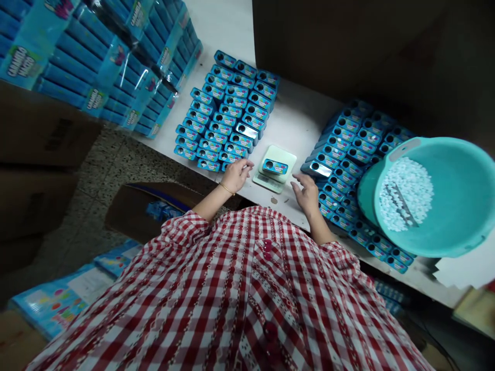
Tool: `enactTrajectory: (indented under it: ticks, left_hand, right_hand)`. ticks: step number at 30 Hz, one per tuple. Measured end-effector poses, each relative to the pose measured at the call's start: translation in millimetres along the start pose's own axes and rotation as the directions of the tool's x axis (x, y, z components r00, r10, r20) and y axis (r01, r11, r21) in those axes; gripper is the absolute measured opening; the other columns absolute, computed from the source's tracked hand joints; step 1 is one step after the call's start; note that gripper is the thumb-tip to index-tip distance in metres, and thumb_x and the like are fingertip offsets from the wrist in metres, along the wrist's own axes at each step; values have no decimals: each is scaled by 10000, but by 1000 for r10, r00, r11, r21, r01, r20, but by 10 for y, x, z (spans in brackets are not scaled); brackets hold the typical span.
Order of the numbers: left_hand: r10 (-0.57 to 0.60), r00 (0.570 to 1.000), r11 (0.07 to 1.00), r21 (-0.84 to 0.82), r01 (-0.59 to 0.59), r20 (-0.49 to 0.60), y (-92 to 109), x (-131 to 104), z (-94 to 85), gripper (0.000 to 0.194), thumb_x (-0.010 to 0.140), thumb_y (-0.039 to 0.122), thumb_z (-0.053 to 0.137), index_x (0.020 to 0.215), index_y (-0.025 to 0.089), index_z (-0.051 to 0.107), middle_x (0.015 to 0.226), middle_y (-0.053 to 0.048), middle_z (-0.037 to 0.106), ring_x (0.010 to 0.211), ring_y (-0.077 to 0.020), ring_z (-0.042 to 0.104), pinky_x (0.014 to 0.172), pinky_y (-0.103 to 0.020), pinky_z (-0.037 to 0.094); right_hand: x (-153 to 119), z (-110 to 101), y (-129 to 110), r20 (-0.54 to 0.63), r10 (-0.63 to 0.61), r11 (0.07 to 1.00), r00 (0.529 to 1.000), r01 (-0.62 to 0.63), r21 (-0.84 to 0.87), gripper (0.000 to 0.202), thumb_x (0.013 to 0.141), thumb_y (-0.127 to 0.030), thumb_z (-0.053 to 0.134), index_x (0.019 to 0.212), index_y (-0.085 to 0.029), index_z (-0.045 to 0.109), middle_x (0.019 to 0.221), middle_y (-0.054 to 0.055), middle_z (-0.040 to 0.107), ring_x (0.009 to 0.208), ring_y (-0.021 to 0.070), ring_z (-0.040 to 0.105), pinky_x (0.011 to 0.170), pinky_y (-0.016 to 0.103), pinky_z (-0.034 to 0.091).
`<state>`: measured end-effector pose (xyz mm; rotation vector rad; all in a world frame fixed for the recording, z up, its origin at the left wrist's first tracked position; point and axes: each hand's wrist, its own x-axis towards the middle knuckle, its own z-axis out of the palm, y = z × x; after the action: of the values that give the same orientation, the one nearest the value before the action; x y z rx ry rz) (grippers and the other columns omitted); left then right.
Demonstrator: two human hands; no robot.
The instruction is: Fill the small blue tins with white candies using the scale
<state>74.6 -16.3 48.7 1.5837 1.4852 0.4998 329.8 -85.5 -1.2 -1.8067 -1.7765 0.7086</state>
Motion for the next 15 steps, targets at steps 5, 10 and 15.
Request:
enactTrajectory:
  ticks: [5,10,15]
  left_hand:
    - [218,973,917,327,-231,76,92,134,-72,142,818,169,495,860,157,630,920,-80,652,863,-194,596,816,-321,448]
    - [281,929,836,415,-360,239,251,266,99,184,838,143,460,882,151,639,931,-89,620,891,-201,582,814,-314,441]
    - [284,908,791,461,-403,306,347,328,299,221,842,117,439,899,162,647,967,-97,593,886,-196,574,792,-313,442]
  right_hand:
    - [-408,94,54,165,-6,999,986,14,-43,276,865,-276,469,1040,-167,653,1017,109,671,974,237,589,889,408,456]
    - [-698,149,65,188,65,997,980,-56,-56,274,870,-250,464,1031,-148,660,989,110,680,946,234,596,877,390,466]
    - [-744,154,105,158,64,997,985,-56,-53,266,869,-248,463,1018,-166,667,991,105,683,935,234,604,879,404,473]
